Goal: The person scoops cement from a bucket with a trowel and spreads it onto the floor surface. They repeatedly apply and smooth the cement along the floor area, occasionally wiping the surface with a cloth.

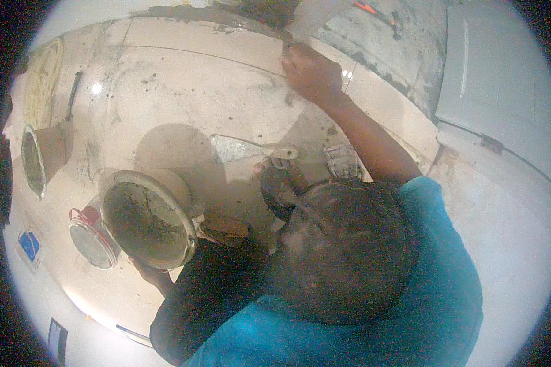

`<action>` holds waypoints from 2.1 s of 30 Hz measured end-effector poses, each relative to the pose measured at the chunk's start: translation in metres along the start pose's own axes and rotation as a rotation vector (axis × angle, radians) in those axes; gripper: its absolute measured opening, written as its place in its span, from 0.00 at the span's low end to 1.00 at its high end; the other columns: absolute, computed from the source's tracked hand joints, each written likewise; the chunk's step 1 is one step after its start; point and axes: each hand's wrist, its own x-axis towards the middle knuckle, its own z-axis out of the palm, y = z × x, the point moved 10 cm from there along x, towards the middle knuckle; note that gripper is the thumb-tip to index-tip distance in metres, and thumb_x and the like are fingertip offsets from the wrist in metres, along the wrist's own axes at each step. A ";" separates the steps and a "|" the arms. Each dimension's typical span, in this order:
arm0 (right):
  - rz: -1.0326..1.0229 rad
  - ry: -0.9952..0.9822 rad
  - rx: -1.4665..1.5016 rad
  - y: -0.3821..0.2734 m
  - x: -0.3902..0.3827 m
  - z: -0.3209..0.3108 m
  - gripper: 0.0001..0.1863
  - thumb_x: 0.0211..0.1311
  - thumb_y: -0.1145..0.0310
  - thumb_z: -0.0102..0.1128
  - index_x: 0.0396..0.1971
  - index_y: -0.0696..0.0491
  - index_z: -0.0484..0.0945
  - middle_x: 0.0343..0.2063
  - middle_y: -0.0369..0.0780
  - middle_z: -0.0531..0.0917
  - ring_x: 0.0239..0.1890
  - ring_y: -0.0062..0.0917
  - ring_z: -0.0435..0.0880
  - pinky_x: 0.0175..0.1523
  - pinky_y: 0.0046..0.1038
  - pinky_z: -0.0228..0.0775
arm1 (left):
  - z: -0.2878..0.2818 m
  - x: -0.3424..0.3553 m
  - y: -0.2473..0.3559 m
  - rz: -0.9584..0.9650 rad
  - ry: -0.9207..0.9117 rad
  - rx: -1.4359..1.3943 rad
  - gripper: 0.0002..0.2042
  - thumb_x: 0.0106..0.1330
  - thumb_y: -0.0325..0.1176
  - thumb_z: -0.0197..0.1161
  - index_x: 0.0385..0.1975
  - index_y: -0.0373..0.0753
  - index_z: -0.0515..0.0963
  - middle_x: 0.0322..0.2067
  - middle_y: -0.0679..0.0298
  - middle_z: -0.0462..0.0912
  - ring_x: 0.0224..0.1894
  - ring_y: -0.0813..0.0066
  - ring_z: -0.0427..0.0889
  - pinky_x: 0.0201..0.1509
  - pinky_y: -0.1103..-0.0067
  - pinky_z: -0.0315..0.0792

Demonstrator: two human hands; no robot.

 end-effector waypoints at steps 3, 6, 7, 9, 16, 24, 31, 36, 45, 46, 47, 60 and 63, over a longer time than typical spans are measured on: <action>-0.056 0.009 -0.010 0.004 -0.009 -0.004 0.18 0.67 0.51 0.50 0.44 0.48 0.79 0.38 0.42 0.84 0.34 0.37 0.86 0.35 0.38 0.80 | -0.005 0.004 -0.001 0.030 0.004 0.023 0.30 0.77 0.52 0.39 0.68 0.35 0.58 0.67 0.53 0.62 0.66 0.58 0.64 0.70 0.64 0.59; -0.089 -0.056 -0.065 0.011 -0.018 0.011 0.17 0.65 0.53 0.57 0.41 0.51 0.81 0.37 0.39 0.85 0.31 0.35 0.86 0.32 0.35 0.79 | -0.011 0.008 -0.003 0.063 0.044 0.070 0.28 0.75 0.48 0.43 0.66 0.34 0.61 0.64 0.53 0.65 0.64 0.59 0.66 0.68 0.65 0.61; -0.084 -0.117 -0.093 0.015 -0.020 0.022 0.17 0.64 0.54 0.61 0.40 0.52 0.81 0.37 0.38 0.86 0.29 0.34 0.87 0.31 0.33 0.79 | -0.013 0.008 -0.003 0.074 0.051 0.059 0.26 0.74 0.44 0.47 0.65 0.33 0.63 0.61 0.54 0.68 0.62 0.60 0.68 0.66 0.65 0.63; -0.096 -0.067 -0.057 0.017 -0.022 0.023 0.17 0.64 0.53 0.60 0.40 0.52 0.81 0.37 0.38 0.86 0.30 0.34 0.87 0.31 0.33 0.79 | -0.015 0.007 0.000 0.119 0.061 0.101 0.24 0.73 0.40 0.50 0.63 0.32 0.66 0.58 0.55 0.72 0.59 0.62 0.71 0.64 0.66 0.65; -0.041 -0.082 -0.155 0.026 -0.018 0.016 0.17 0.64 0.54 0.60 0.41 0.52 0.81 0.36 0.38 0.86 0.30 0.33 0.86 0.30 0.33 0.78 | -0.021 0.005 -0.005 0.054 0.163 0.019 0.24 0.74 0.40 0.49 0.64 0.33 0.65 0.60 0.55 0.71 0.59 0.63 0.72 0.64 0.67 0.66; -0.006 0.009 -0.124 0.015 -0.014 -0.034 0.15 0.66 0.53 0.54 0.42 0.47 0.80 0.40 0.37 0.85 0.33 0.35 0.87 0.34 0.35 0.79 | -0.013 0.005 -0.005 0.001 0.073 -0.007 0.25 0.75 0.43 0.47 0.66 0.34 0.62 0.63 0.55 0.67 0.63 0.61 0.68 0.67 0.65 0.63; -0.088 0.014 0.004 -0.001 -0.017 -0.041 0.18 0.64 0.53 0.60 0.40 0.53 0.81 0.35 0.42 0.86 0.31 0.38 0.86 0.33 0.33 0.78 | -0.014 0.002 0.000 0.091 0.082 0.046 0.23 0.74 0.38 0.50 0.64 0.33 0.65 0.61 0.56 0.70 0.59 0.63 0.72 0.63 0.66 0.67; -0.054 -0.038 -0.059 0.005 0.003 -0.033 0.19 0.66 0.52 0.58 0.41 0.54 0.81 0.34 0.43 0.86 0.34 0.40 0.86 0.36 0.36 0.78 | -0.016 0.005 0.002 0.120 0.085 0.188 0.22 0.74 0.39 0.49 0.64 0.33 0.66 0.60 0.56 0.71 0.58 0.62 0.72 0.62 0.66 0.68; -0.023 -0.013 -0.063 0.024 -0.031 -0.062 0.20 0.67 0.50 0.54 0.44 0.51 0.81 0.40 0.41 0.85 0.37 0.38 0.86 0.39 0.36 0.79 | -0.009 0.003 0.002 0.079 0.081 0.072 0.25 0.75 0.43 0.47 0.66 0.35 0.63 0.61 0.55 0.69 0.61 0.62 0.70 0.65 0.67 0.66; -0.059 -0.027 -0.019 0.020 -0.034 -0.054 0.20 0.66 0.51 0.54 0.43 0.52 0.81 0.39 0.41 0.84 0.37 0.38 0.86 0.39 0.35 0.79 | -0.013 0.003 -0.001 0.052 0.118 0.058 0.24 0.75 0.42 0.48 0.64 0.34 0.64 0.59 0.56 0.71 0.59 0.63 0.72 0.63 0.67 0.68; -0.075 -0.060 -0.028 0.017 -0.033 -0.038 0.19 0.66 0.52 0.55 0.42 0.52 0.81 0.38 0.41 0.84 0.36 0.38 0.86 0.37 0.33 0.79 | -0.015 0.004 -0.002 0.041 0.150 0.065 0.23 0.75 0.41 0.49 0.63 0.32 0.66 0.57 0.56 0.73 0.57 0.65 0.74 0.61 0.68 0.69; -0.009 0.013 -0.025 -0.002 0.003 -0.011 0.18 0.64 0.54 0.61 0.43 0.53 0.81 0.40 0.43 0.86 0.38 0.39 0.86 0.40 0.36 0.79 | -0.014 0.000 -0.005 -0.013 0.154 -0.031 0.26 0.78 0.46 0.42 0.65 0.33 0.65 0.61 0.55 0.70 0.60 0.61 0.71 0.64 0.65 0.66; 0.001 0.040 -0.003 -0.002 0.005 -0.034 0.18 0.63 0.54 0.62 0.42 0.54 0.81 0.37 0.45 0.86 0.38 0.40 0.86 0.40 0.36 0.79 | -0.012 0.000 0.002 0.048 0.146 0.053 0.25 0.77 0.46 0.44 0.64 0.33 0.65 0.60 0.55 0.71 0.59 0.62 0.72 0.64 0.65 0.67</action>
